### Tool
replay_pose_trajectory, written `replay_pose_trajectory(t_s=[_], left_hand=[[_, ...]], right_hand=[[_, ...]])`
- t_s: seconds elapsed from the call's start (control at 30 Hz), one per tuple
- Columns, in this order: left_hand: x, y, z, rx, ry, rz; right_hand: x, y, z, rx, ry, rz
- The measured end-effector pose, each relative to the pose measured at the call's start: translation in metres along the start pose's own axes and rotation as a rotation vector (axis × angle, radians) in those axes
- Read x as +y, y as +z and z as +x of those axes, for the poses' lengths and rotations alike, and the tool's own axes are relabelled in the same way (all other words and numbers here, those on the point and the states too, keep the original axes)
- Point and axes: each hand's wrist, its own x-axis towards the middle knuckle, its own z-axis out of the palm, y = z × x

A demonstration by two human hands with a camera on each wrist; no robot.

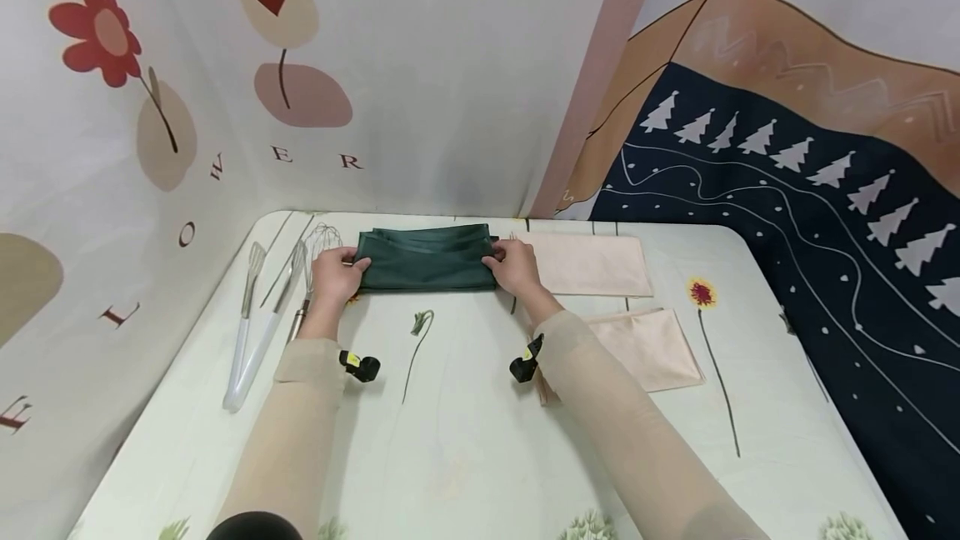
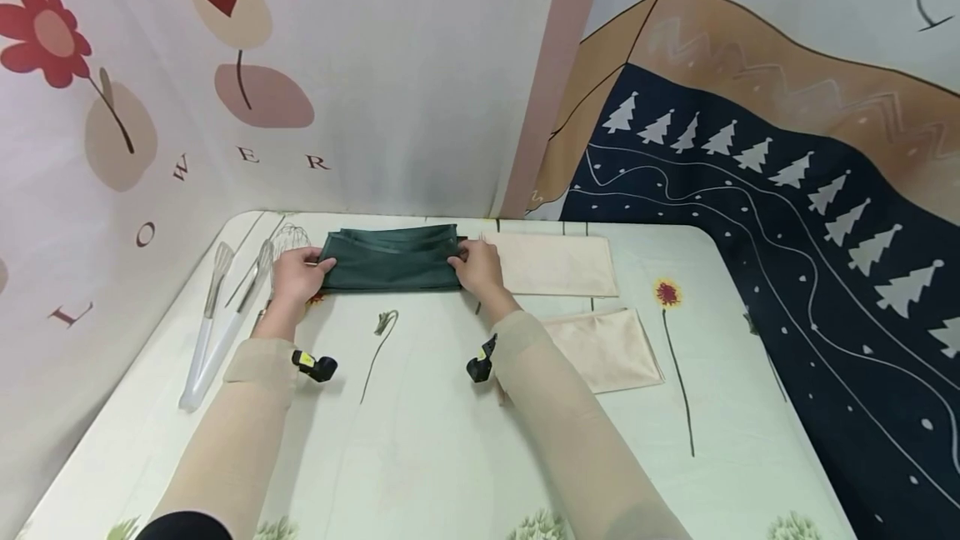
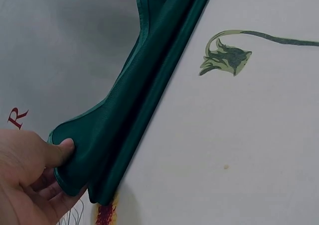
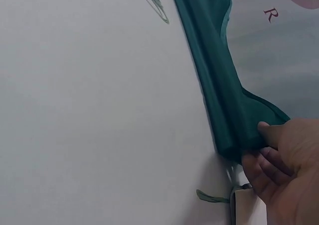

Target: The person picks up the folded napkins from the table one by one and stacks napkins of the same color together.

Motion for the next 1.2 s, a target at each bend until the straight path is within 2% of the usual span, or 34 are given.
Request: replay_pose_trajectory(t_s=[0.13,0.37,0.53,0.77,1.0,1.2], left_hand=[[-0.004,0.001,0.001,0.01,-0.009,0.006],[-0.005,0.0,0.0,0.076,-0.039,0.0],[-0.004,-0.003,-0.002,0.082,-0.044,0.008],[-0.004,-0.004,-0.003,0.098,-0.066,-0.045],[-0.002,-0.007,0.008,0.176,-0.036,-0.07],[0.0,-0.001,0.022,0.141,-0.071,-0.169]], right_hand=[[0.0,0.001,-0.002,0.006,0.012,0.013],[-0.002,-0.001,-0.003,0.052,-0.017,0.021],[-0.003,-0.003,-0.003,0.053,-0.025,-0.001],[-0.003,-0.008,0.001,0.042,-0.047,-0.027],[-0.003,-0.009,0.011,0.088,-0.043,0.033],[-0.004,-0.005,0.019,0.16,-0.006,0.077]])
